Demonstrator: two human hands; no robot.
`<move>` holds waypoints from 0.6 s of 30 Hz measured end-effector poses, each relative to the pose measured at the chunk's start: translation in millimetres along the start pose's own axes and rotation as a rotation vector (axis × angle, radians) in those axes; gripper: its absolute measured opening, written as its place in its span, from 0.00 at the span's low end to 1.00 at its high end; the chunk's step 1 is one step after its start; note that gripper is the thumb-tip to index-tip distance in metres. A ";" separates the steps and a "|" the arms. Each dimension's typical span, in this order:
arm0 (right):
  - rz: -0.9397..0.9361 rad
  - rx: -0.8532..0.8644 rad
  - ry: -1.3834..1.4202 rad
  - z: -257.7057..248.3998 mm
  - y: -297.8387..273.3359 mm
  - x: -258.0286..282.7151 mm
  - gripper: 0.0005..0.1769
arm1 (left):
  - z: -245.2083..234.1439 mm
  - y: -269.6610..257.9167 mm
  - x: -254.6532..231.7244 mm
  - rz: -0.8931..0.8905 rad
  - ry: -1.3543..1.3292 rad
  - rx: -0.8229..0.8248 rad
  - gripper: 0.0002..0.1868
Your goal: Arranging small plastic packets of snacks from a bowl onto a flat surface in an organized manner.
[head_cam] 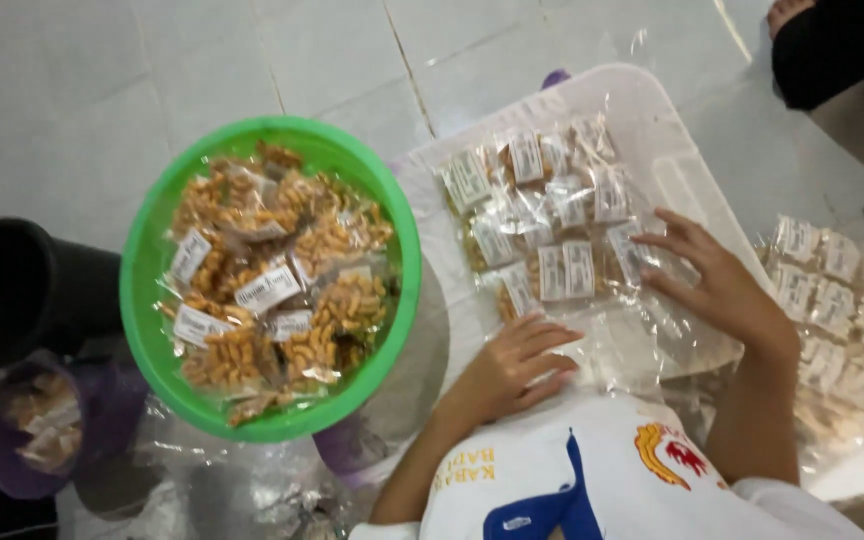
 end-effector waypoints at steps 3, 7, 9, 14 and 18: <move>0.026 -0.026 0.044 -9.2 2.0 19.6 0.26 | -51.9 5.0 -38.7 0.037 0.056 -0.110 0.05; -0.028 -0.050 -0.057 -10.8 4.6 23.8 0.37 | -110.6 -6.1 -69.9 -0.019 0.041 -0.251 0.08; -0.005 -0.035 -0.101 -11.2 6.5 28.9 0.46 | -133.1 -11.5 -69.7 -0.077 0.140 -0.325 0.09; -0.015 -0.012 -0.047 -5.3 11.7 30.5 0.38 | -171.1 -53.3 -17.1 -0.457 1.004 -0.393 0.24; 0.021 -0.021 -0.165 -5.4 11.1 22.9 0.38 | -192.2 -65.1 11.2 -0.591 0.977 -0.270 0.34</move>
Point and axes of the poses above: each hand's wrist, its own y-axis towards the middle knuckle, its own z-axis out of the palm, x = y × z, the point moved 8 cm from there along y, towards the middle knuckle, and after that the axes turned 4 degrees about -x, right-handed, at the moved point
